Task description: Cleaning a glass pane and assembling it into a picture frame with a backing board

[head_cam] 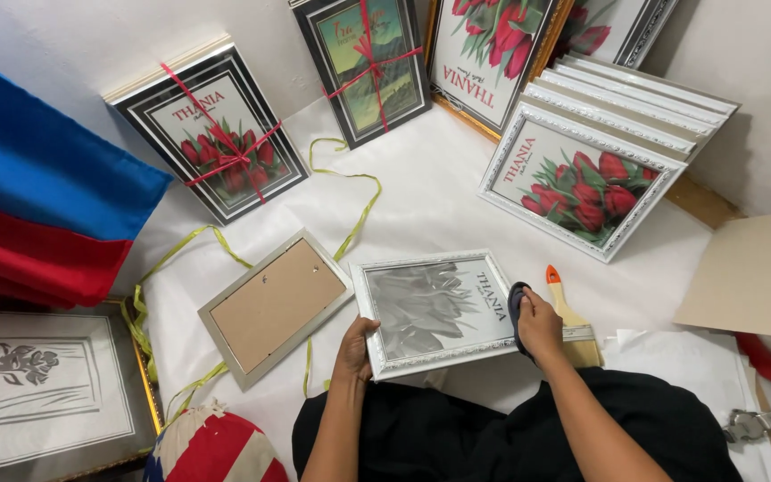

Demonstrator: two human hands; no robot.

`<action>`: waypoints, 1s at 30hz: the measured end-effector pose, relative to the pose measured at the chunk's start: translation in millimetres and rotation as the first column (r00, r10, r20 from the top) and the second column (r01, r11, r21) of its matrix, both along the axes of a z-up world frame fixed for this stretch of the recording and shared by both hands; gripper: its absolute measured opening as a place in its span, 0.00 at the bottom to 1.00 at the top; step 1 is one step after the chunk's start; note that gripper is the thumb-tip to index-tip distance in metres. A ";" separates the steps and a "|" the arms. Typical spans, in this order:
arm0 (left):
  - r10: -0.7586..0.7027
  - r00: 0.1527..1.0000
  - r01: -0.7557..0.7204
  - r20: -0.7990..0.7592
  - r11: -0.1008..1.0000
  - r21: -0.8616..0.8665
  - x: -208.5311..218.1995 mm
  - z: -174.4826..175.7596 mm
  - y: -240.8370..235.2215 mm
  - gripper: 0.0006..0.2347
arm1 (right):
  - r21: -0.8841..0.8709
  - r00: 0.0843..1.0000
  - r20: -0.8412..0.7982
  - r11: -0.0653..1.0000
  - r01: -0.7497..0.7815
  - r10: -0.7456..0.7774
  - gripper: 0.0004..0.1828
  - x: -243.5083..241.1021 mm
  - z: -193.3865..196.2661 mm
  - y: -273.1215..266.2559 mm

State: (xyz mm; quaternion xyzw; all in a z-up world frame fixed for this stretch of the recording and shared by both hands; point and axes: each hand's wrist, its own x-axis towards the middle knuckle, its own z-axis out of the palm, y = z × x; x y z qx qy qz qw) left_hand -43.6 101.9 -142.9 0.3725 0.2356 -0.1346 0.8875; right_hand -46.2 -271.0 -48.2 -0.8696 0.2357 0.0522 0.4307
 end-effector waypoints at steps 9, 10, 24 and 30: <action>0.013 0.999 -0.014 -0.031 1.000 -0.021 5.5 -16.1 -2.9 0.31 | -0.195 0.989 -0.038 0.970 -0.147 0.142 0.28 10.6 -76.3 4.0; 0.012 0.999 -0.013 -0.035 1.000 -0.022 3.2 -6.4 -7.9 0.31 | -0.196 0.989 -0.042 0.970 -0.146 0.141 0.28 4.7 -66.7 15.1; -0.045 0.999 0.037 0.026 0.973 0.227 -8.1 45.9 -16.0 0.17 | -0.177 0.588 0.479 0.728 -0.662 0.651 0.34 -114.0 65.8 202.0; -0.021 0.996 0.030 -0.084 0.995 0.099 -13.0 93.4 -31.9 0.25 | -0.488 0.556 0.376 0.669 -0.561 0.741 0.34 -133.1 54.9 178.7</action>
